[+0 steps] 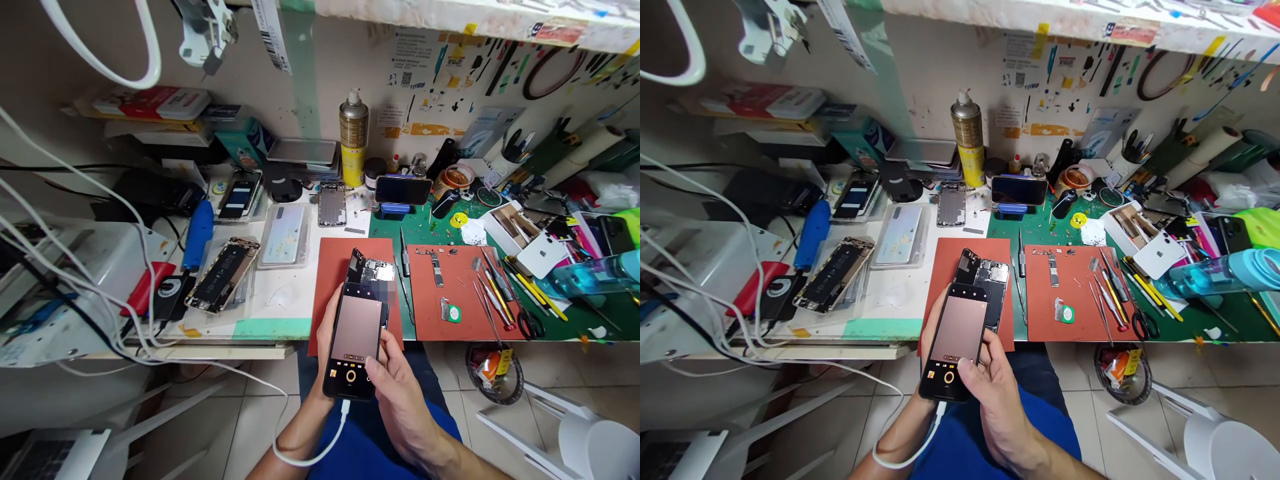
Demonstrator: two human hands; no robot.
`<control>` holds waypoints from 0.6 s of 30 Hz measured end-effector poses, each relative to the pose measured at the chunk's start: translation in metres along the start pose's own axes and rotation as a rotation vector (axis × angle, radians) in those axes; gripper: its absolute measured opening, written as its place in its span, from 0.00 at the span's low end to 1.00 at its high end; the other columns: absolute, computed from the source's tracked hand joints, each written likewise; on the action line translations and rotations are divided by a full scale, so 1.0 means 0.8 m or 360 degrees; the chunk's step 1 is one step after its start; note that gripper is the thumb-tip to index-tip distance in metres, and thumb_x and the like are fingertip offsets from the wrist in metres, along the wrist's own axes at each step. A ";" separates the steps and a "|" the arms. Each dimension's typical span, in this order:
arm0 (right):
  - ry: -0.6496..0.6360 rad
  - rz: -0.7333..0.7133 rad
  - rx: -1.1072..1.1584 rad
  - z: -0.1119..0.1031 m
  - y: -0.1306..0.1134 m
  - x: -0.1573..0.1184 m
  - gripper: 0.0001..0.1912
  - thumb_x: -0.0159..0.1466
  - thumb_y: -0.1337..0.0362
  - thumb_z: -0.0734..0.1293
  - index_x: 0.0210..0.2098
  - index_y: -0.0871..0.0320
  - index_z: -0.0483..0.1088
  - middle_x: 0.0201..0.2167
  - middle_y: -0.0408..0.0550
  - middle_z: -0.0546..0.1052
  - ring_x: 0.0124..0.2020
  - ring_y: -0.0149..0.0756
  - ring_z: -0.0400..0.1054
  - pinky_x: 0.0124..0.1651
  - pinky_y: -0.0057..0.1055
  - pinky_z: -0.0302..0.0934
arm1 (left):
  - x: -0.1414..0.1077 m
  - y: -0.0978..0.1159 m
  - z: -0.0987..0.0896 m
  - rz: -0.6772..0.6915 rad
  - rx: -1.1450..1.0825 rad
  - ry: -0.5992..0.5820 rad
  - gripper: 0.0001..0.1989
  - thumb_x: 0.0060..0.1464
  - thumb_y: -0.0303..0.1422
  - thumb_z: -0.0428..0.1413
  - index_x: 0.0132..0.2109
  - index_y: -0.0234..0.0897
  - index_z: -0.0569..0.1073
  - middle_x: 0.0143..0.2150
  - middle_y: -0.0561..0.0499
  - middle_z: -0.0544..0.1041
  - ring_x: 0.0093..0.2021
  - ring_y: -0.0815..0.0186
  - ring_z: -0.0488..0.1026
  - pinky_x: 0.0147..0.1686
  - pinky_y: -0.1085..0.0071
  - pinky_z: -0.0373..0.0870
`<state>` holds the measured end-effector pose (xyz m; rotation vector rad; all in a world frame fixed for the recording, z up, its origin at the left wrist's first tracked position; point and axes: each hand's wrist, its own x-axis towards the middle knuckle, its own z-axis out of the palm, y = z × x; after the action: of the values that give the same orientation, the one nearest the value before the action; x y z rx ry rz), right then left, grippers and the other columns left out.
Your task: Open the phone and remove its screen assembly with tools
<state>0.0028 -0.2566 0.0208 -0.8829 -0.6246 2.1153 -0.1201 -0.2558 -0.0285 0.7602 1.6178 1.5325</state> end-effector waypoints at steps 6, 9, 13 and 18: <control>0.0140 -0.0064 0.0066 0.008 -0.001 0.004 0.28 0.68 0.51 0.76 0.64 0.49 0.69 0.62 0.51 0.79 0.60 0.47 0.75 0.65 0.47 0.68 | 0.013 0.006 0.010 0.0114 0.0133 -0.0104 0.30 0.63 0.40 0.60 0.71 0.43 0.69 0.64 0.43 0.79 0.63 0.50 0.76 0.61 0.56 0.76; 0.0212 -0.0072 0.0064 0.013 -0.003 0.010 0.30 0.67 0.53 0.77 0.64 0.51 0.69 0.61 0.51 0.79 0.61 0.46 0.74 0.67 0.47 0.66 | 0.016 0.003 0.011 0.0146 0.0301 -0.0024 0.30 0.62 0.35 0.59 0.70 0.45 0.70 0.67 0.45 0.77 0.67 0.51 0.74 0.66 0.54 0.72; 0.0233 -0.0124 0.0085 0.017 -0.004 0.016 0.30 0.66 0.53 0.78 0.63 0.52 0.71 0.61 0.52 0.80 0.60 0.47 0.74 0.68 0.47 0.66 | 0.018 -0.006 0.009 0.0108 0.0336 0.0010 0.32 0.60 0.31 0.59 0.70 0.49 0.70 0.68 0.48 0.76 0.66 0.53 0.75 0.64 0.58 0.74; 0.0272 -0.0168 0.0097 0.015 -0.008 0.017 0.26 0.71 0.48 0.71 0.65 0.49 0.72 0.64 0.51 0.78 0.60 0.49 0.75 0.67 0.50 0.66 | 0.020 -0.015 0.007 0.0067 0.0299 0.0032 0.30 0.62 0.32 0.58 0.70 0.48 0.70 0.69 0.49 0.76 0.68 0.53 0.73 0.68 0.56 0.70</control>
<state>-0.0102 -0.2438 0.0271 -0.9635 -0.5044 1.9311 -0.1225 -0.2407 -0.0420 0.8877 1.7893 1.4348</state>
